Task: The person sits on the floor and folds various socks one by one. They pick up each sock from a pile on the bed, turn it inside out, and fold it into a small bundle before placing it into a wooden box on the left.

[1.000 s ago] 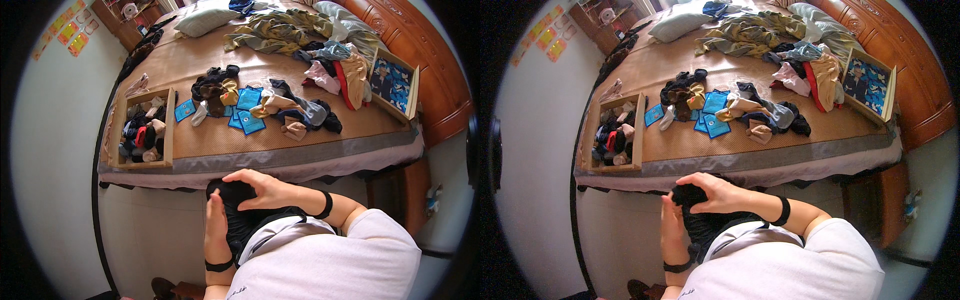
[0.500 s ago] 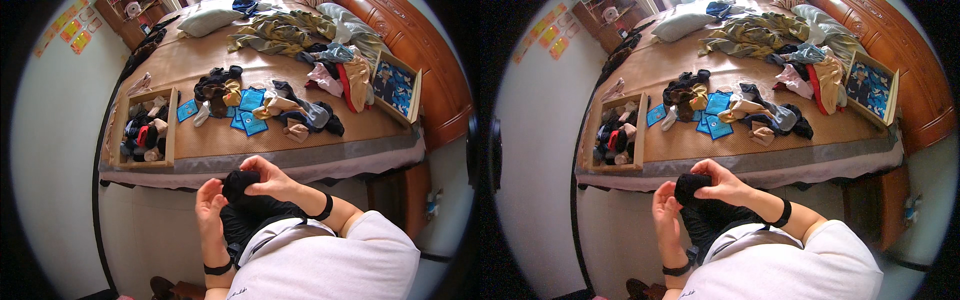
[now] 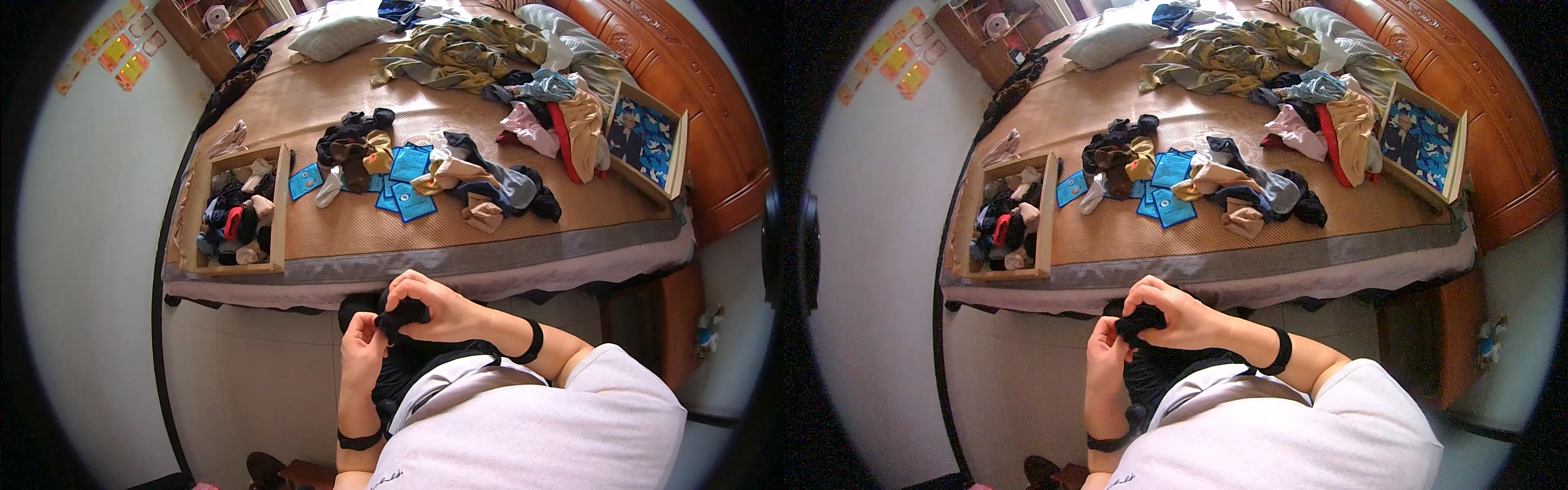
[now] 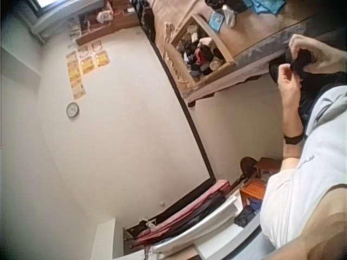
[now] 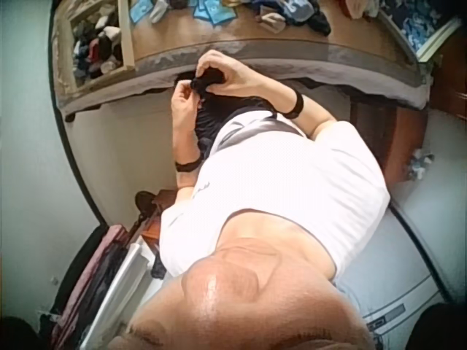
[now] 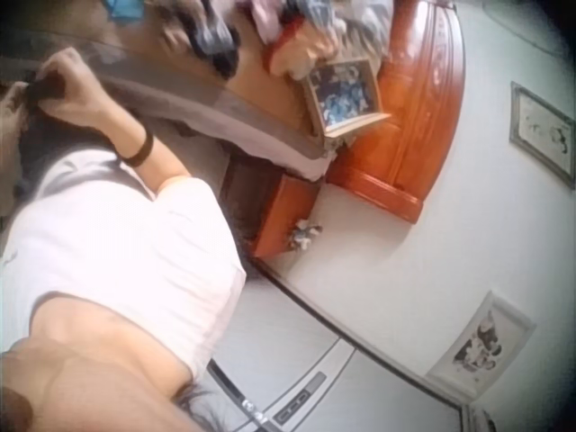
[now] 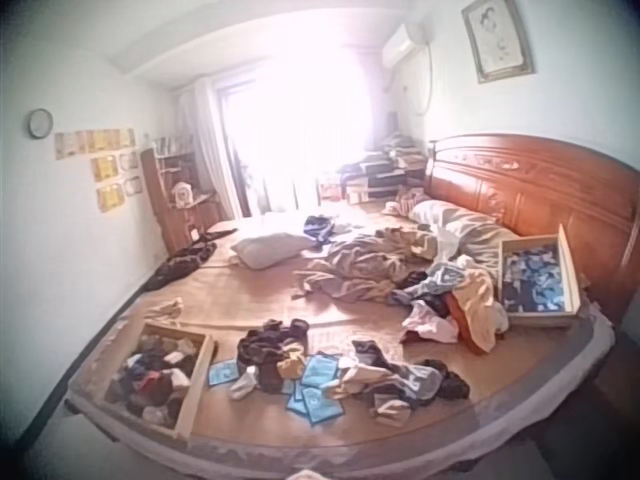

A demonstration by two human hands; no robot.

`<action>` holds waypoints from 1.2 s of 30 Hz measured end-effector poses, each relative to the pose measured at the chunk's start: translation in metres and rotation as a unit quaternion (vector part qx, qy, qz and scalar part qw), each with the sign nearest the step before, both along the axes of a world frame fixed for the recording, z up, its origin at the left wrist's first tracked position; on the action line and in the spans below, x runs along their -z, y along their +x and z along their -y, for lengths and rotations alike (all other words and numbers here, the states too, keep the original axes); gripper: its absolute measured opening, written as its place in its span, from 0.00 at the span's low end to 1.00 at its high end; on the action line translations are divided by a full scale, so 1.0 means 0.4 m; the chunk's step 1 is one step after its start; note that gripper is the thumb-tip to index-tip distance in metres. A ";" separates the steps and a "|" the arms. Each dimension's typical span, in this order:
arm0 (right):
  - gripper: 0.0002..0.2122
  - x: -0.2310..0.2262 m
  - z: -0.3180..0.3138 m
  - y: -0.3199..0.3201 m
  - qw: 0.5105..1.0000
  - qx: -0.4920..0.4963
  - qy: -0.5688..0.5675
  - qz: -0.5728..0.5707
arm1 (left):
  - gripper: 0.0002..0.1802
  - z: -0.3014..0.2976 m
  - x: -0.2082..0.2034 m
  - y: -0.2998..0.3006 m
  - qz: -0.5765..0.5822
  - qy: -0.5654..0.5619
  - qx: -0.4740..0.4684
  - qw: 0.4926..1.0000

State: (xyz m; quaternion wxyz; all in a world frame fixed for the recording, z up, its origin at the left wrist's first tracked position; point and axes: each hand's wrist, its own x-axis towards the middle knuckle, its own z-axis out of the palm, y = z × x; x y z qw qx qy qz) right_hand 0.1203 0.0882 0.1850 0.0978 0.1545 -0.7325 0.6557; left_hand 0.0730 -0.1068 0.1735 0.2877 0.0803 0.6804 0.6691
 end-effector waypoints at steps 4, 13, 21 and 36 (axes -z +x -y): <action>0.16 0.006 0.003 -0.008 0.990 0.037 0.006 0.139 | 0.06 -0.017 -0.031 0.029 -0.003 0.146 -0.094 0.985; 0.13 0.021 -0.009 -0.026 0.951 0.078 -0.160 0.251 | 0.11 0.021 -0.028 -0.007 -0.236 0.063 -0.042 0.969; 0.22 0.044 -0.008 0.000 0.972 0.015 -0.138 0.187 | 0.15 -0.017 0.046 0.023 -0.120 0.028 -0.009 0.992; 0.17 -0.010 -0.017 -0.011 0.984 -0.101 0.069 0.129 | 0.12 -0.005 0.015 0.027 -0.153 0.151 -0.048 0.976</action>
